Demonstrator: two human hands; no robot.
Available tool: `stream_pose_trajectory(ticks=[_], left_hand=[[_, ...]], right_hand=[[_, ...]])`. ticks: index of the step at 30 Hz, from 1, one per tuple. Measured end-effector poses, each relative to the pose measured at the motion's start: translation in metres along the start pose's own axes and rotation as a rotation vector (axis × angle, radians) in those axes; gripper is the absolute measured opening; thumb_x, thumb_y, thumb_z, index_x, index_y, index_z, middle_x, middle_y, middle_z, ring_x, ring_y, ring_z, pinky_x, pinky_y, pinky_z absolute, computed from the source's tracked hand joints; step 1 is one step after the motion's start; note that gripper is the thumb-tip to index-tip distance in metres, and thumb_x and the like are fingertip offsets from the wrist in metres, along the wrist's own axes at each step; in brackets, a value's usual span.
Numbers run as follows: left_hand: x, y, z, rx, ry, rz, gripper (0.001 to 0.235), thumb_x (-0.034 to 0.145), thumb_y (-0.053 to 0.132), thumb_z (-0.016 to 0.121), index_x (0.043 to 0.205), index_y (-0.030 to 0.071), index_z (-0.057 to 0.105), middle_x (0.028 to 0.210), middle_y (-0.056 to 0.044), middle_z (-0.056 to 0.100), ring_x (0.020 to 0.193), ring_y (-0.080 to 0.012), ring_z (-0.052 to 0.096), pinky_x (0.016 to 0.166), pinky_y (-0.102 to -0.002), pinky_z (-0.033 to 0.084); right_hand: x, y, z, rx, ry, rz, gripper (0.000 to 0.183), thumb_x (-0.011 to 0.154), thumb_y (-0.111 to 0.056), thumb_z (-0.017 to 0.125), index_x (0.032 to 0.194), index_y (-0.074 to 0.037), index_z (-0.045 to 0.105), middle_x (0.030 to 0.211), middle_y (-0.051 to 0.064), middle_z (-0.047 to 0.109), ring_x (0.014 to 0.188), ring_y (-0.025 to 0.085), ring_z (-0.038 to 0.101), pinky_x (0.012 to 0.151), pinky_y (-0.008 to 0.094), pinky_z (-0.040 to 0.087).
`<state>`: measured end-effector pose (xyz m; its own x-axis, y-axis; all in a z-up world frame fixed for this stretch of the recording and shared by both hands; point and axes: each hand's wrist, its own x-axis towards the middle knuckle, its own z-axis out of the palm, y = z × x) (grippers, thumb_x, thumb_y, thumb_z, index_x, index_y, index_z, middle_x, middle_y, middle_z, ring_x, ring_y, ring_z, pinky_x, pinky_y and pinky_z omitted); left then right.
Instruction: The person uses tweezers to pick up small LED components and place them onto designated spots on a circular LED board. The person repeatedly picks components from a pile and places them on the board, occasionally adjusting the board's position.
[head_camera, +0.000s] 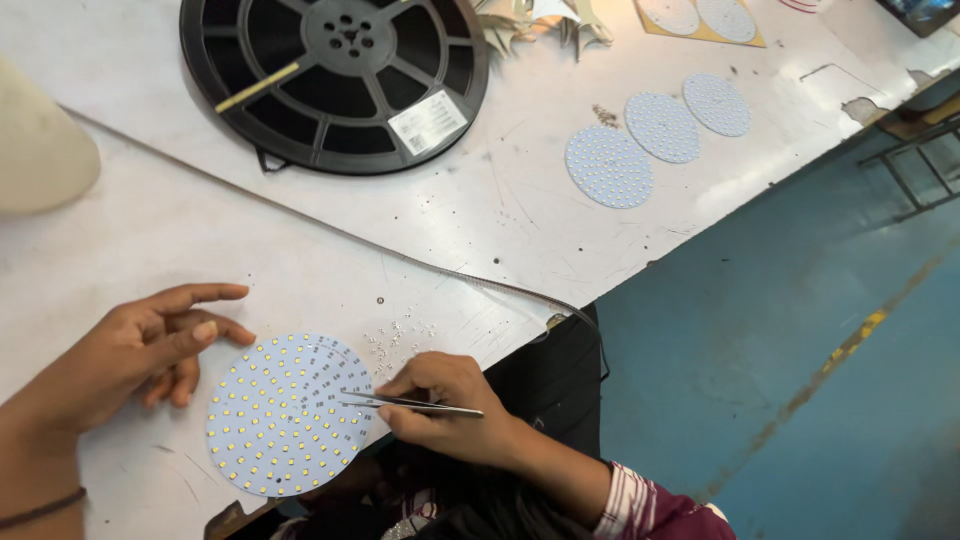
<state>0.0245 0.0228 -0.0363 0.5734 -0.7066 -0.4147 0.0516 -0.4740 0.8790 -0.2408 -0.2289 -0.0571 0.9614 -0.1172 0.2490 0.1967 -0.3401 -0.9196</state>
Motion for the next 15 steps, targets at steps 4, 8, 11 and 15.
stream_pose_trajectory(ticks=[4, 8, 11, 15], left_hand=[[-0.009, -0.009, -0.014, 0.018, 0.106, -0.054, 0.061, 0.093, 0.03, 0.063, 0.149, 0.008, 0.057, 0.109, -0.021, 0.078, 0.041, -0.0151, 0.056, 0.032, -0.026, 0.038], [-0.01, -0.011, -0.026, 0.117, 0.173, -0.157, 0.058, 0.098, 0.036, 0.061, 0.15, 0.01, 0.056, 0.099, -0.026, 0.08, 0.03, -0.0205, 0.05, 0.026, -0.029, 0.029], [-0.008, -0.019, -0.029, 0.11, 0.185, -0.208, 0.056, 0.101, 0.036, 0.058, 0.15, 0.01, 0.056, 0.098, -0.029, 0.079, 0.029, -0.0205, 0.048, 0.026, -0.029, 0.028], [-0.003, -0.025, -0.033, 0.036, 0.17, -0.203, 0.058, 0.101, 0.037, 0.059, 0.152, 0.01, 0.054, 0.098, -0.032, 0.078, 0.03, -0.0195, 0.049, 0.026, -0.029, 0.03]], right_hand=[[-0.027, -0.012, -0.004, 0.458, 0.05, 0.294, 0.013, 0.094, -0.012, 0.072, 0.099, 0.0, 0.071, 0.083, 0.004, 0.069, 0.073, 0.006, 0.061, 0.066, 0.022, 0.049], [-0.034, -0.015, -0.005, 0.809, 0.09, 0.384, 0.011, 0.097, -0.007, 0.068, 0.098, 0.004, 0.067, 0.083, 0.006, 0.068, 0.071, 0.008, 0.06, 0.071, 0.026, 0.052], [-0.032, -0.014, 0.001, 0.99, 0.127, 0.338, 0.01, 0.102, -0.006, 0.066, 0.098, 0.003, 0.064, 0.079, 0.006, 0.064, 0.071, 0.01, 0.061, 0.102, 0.037, 0.055], [-0.028, -0.019, 0.009, 1.034, 0.165, 0.428, 0.01, 0.101, -0.006, 0.063, 0.1, 0.004, 0.064, 0.077, 0.005, 0.062, 0.07, 0.01, 0.061, 0.107, 0.041, 0.056]])
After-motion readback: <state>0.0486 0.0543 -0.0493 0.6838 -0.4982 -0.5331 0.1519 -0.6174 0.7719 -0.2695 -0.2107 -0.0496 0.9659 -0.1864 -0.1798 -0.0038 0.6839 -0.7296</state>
